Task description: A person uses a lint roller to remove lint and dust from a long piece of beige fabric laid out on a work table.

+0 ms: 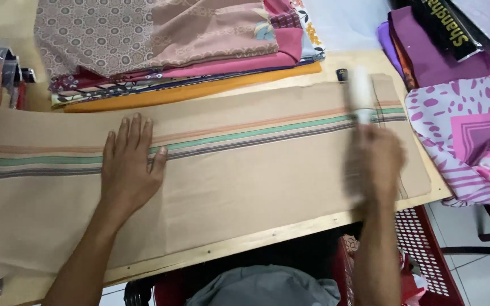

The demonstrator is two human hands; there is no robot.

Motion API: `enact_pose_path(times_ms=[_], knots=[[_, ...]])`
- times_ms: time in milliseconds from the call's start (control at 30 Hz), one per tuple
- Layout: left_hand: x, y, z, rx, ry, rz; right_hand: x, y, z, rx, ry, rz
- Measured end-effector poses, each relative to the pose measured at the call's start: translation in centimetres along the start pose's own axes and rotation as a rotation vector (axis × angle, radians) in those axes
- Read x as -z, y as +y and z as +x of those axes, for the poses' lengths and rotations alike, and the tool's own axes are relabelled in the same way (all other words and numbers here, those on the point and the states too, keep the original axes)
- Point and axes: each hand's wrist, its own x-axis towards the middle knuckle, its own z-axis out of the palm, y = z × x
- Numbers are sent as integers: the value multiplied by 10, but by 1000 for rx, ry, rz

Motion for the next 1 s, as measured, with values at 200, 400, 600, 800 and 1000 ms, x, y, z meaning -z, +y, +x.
enact_pose_path(times_ms=[200,400,600,800,1000], knots=[[-8,-5,3,-36,42,62,19,64,33,161,74,-69],[0,12,-7,-83,69,-158,-25,9,-96,190,-154,72],[-3,32,-15,-328,94,-251,-57,-9,-197,930,-361,-20],[-22,18,-13,-324,8,133,-12,4,-95,35,-407,-215],[-26,17,-13,-319,13,207,23,107,-9,56,3,-210]])
